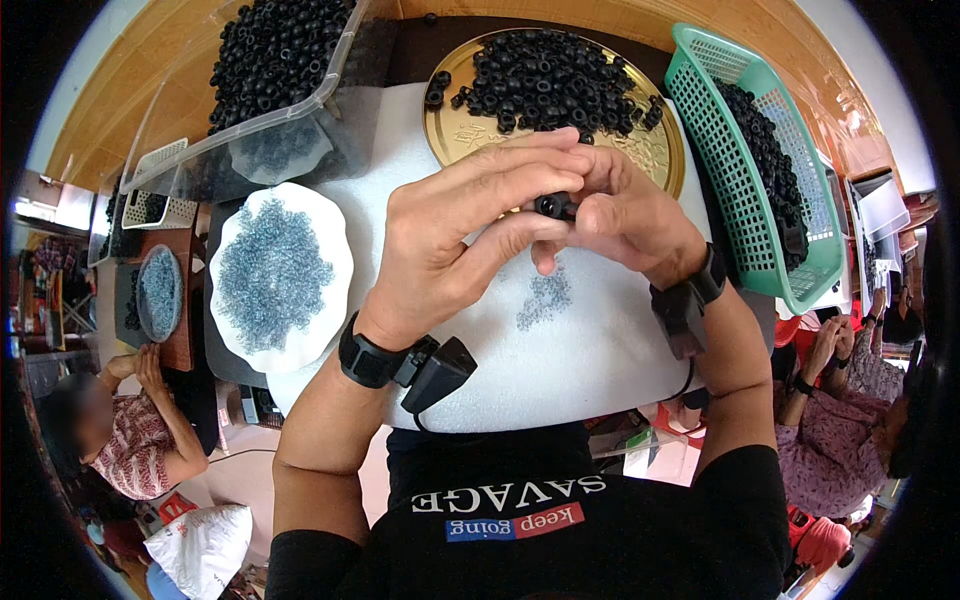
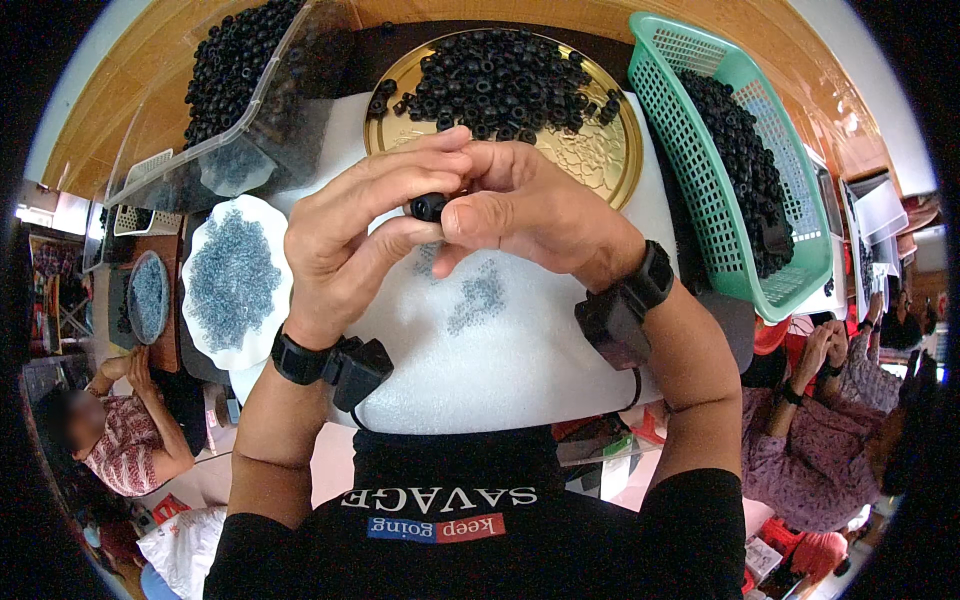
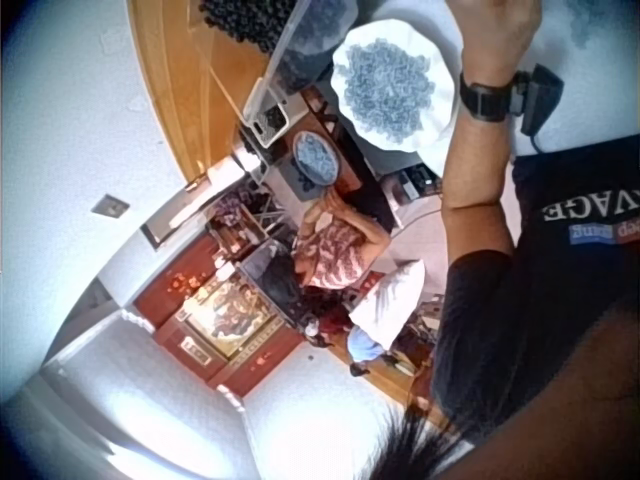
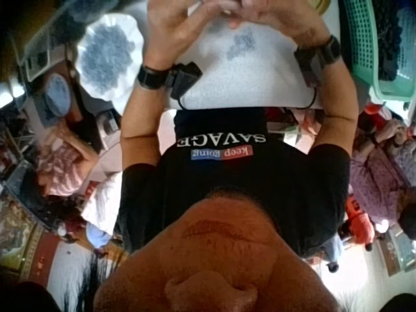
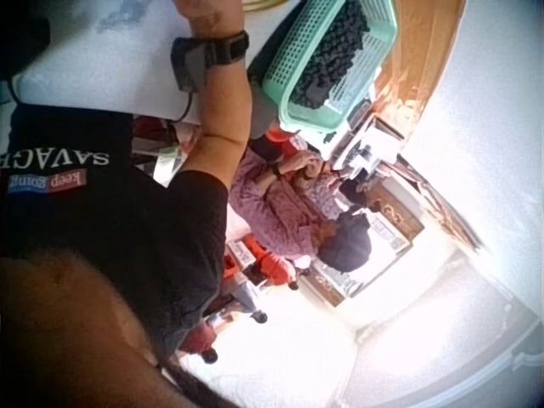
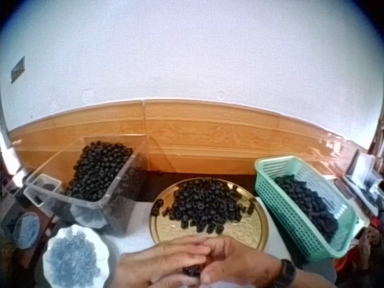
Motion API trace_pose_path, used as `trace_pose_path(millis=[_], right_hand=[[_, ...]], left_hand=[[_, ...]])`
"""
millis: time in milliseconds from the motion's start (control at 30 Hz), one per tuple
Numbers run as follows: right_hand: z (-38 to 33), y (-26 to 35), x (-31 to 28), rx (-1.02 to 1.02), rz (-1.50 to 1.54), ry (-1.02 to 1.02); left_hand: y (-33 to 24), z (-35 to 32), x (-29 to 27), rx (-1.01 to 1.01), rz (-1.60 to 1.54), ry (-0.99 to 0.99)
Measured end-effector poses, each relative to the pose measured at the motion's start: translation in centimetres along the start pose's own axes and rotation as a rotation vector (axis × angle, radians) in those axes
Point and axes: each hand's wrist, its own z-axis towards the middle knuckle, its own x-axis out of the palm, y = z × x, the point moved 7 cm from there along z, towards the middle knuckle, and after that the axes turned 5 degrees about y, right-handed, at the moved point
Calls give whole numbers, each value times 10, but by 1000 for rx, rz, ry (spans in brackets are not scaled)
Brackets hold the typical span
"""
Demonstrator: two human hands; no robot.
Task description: Assembling small black plastic rings and components at a workstation.
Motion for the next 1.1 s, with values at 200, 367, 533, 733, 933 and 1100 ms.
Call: trace_pose_path(millis=[200, 367, 533, 733, 933, 1100], right_hand=[[2, -1, 7, 24, -9, -26], [-2, 1, 1, 84, 7, -150], [-4, 32, -6, -59, -24, -71], [-43, 149, -32, -789, 362, 75], [-58, 162, -53, -722, 254, -25], [-40, 95, -69, 144, -1076, -636]], left_hand=[[-4, 1, -3, -39, 19, -10], [8, -2, -1, -120, -77, -52], [9, 2, -3, -38, 32, -132], [24, -8, -21, -183, -66, -318], [33, -14, -21, -302, -38, -339], [44, -17, -18, -454, -90, -330]])
